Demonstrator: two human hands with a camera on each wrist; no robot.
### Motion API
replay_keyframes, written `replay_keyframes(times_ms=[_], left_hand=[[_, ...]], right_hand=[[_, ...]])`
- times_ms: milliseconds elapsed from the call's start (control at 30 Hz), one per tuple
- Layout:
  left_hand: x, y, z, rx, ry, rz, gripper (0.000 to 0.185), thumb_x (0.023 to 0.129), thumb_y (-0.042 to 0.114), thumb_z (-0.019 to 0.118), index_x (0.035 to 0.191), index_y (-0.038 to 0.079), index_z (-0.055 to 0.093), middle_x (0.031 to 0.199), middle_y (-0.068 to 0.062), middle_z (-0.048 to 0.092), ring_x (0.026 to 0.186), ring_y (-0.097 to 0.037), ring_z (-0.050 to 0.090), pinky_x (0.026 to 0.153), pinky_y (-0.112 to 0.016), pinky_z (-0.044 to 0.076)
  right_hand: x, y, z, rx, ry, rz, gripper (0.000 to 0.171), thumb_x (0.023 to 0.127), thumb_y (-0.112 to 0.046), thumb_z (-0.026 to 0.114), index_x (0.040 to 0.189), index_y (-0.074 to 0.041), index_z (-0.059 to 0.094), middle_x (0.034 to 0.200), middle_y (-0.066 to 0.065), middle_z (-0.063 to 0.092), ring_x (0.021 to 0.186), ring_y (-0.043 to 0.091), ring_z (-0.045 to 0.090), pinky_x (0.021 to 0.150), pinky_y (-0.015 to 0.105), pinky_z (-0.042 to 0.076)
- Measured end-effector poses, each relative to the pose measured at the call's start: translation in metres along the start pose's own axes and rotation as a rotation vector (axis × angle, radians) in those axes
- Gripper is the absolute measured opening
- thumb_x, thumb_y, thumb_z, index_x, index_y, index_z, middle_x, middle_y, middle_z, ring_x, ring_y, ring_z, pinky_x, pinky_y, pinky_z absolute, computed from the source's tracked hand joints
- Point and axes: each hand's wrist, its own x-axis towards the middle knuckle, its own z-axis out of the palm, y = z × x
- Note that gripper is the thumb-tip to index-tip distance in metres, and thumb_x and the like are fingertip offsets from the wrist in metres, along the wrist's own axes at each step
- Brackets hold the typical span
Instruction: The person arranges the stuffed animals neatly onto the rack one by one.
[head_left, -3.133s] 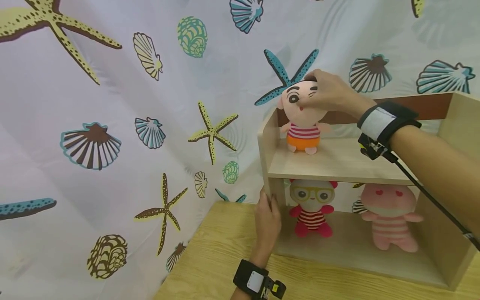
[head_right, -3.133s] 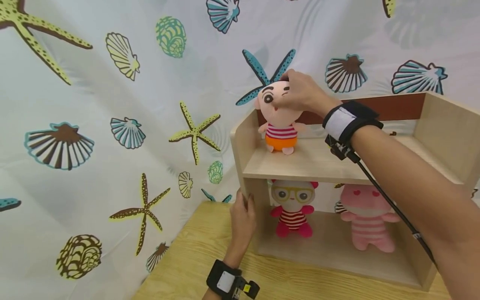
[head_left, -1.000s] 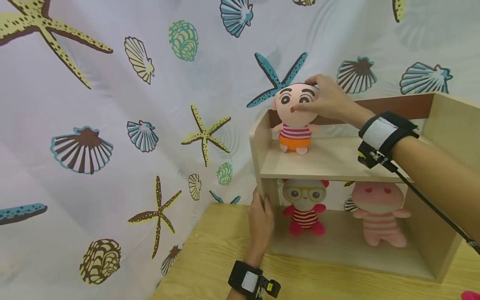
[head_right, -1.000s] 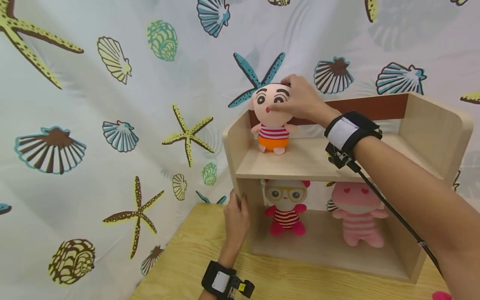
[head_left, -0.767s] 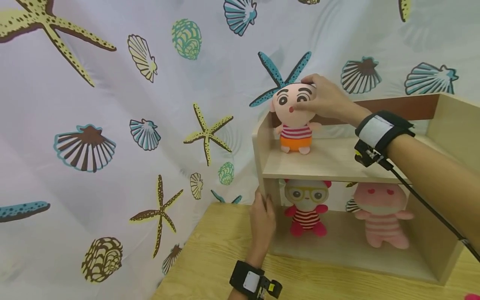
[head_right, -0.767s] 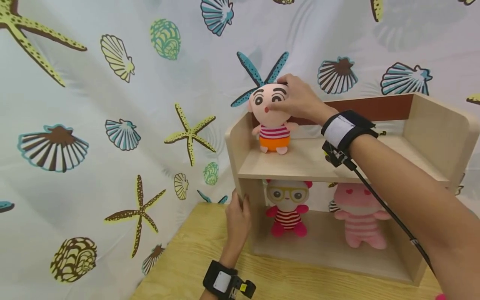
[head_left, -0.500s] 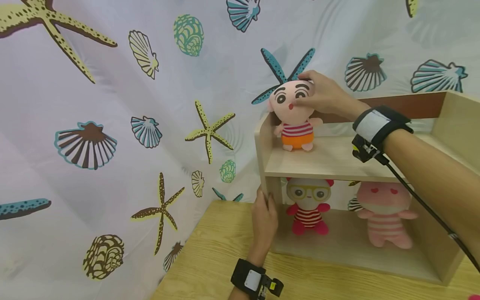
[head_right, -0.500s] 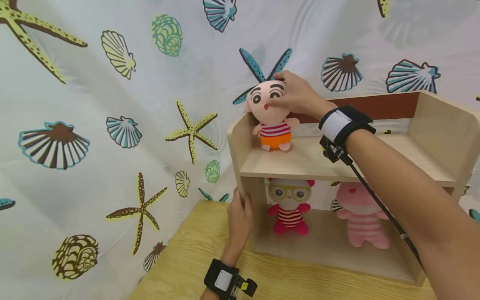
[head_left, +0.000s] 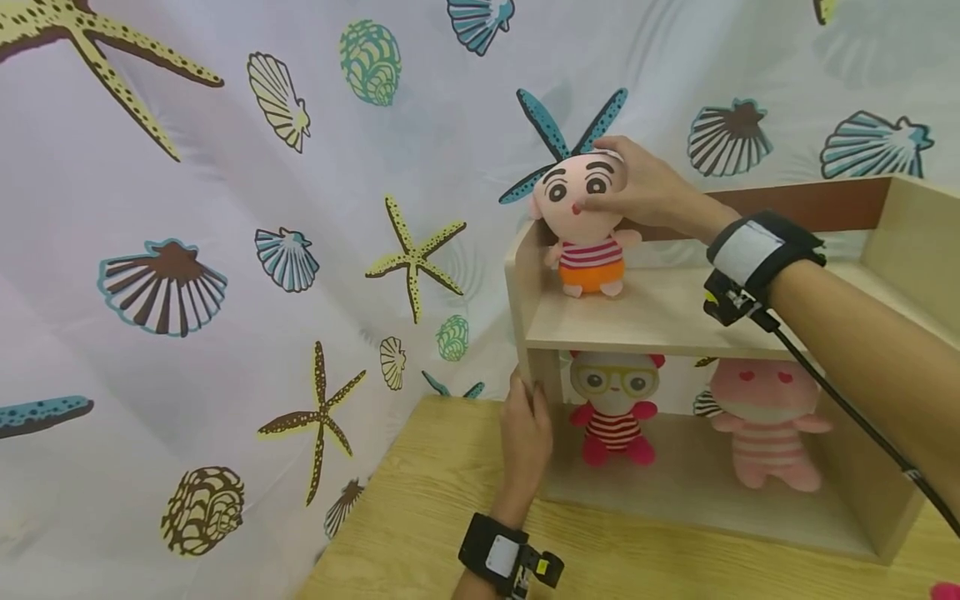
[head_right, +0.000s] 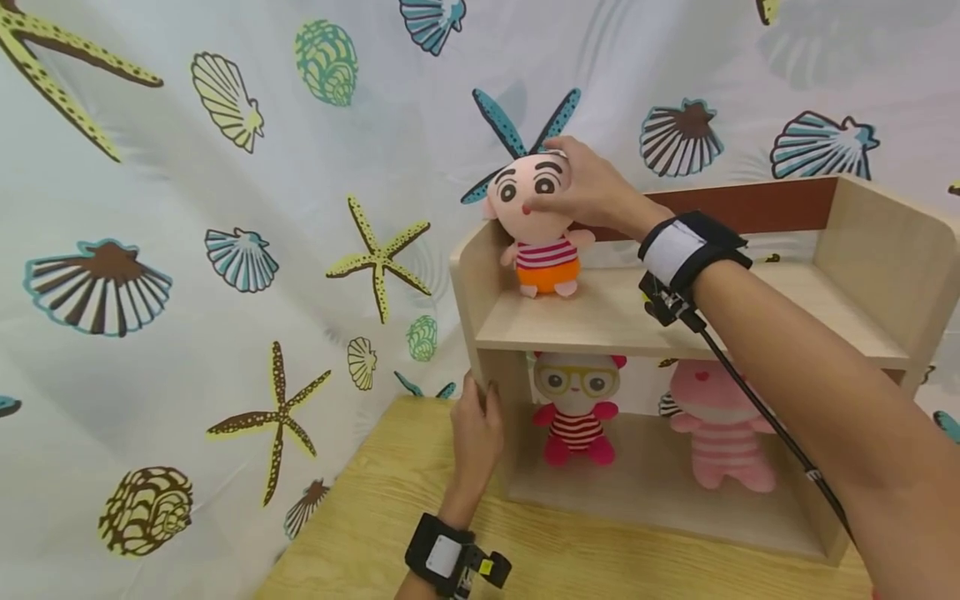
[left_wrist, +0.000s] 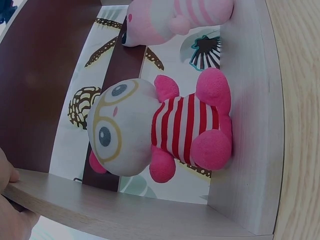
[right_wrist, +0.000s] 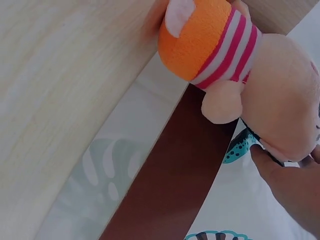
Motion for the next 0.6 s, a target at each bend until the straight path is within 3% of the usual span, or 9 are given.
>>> replay_keyframes(times_ms=[300, 467, 600], left_hand=[[0.003, 0.002, 0.0, -0.013, -0.014, -0.044, 0.031, 0.103, 0.006, 0.05, 0.131, -0.007, 0.053, 0.116, -0.024, 0.066, 0.105, -0.033, 0.067, 0.081, -0.047, 0.057], [0.005, 0.001, 0.0, -0.018, -0.014, -0.044, 0.029, 0.103, 0.007, 0.051, 0.129, -0.006, 0.054, 0.114, -0.023, 0.067, 0.104, -0.033, 0.067, 0.08, -0.047, 0.057], [0.001, 0.0, 0.001, -0.021, -0.015, -0.056, 0.027, 0.103, 0.006, 0.051, 0.127, -0.006, 0.054, 0.112, -0.024, 0.067, 0.102, -0.033, 0.067, 0.078, -0.047, 0.057]], right_hand=[[-0.016, -0.003, -0.009, -0.022, 0.051, 0.037, 0.095, 0.093, -0.044, 0.067, 0.16, -0.009, 0.009, 0.164, 0.016, 0.015, 0.144, 0.043, 0.025, 0.109, 0.064, 0.028], [-0.037, 0.005, -0.018, -0.049, 0.108, 0.078, 0.089, 0.096, -0.046, 0.062, 0.16, -0.009, 0.012, 0.165, 0.015, 0.014, 0.142, 0.044, 0.029, 0.104, 0.067, 0.033], [-0.053, 0.015, -0.021, -0.064, 0.101, 0.083, 0.086, 0.097, -0.043, 0.061, 0.159, -0.006, 0.014, 0.163, 0.02, 0.017, 0.139, 0.048, 0.033, 0.1, 0.068, 0.036]])
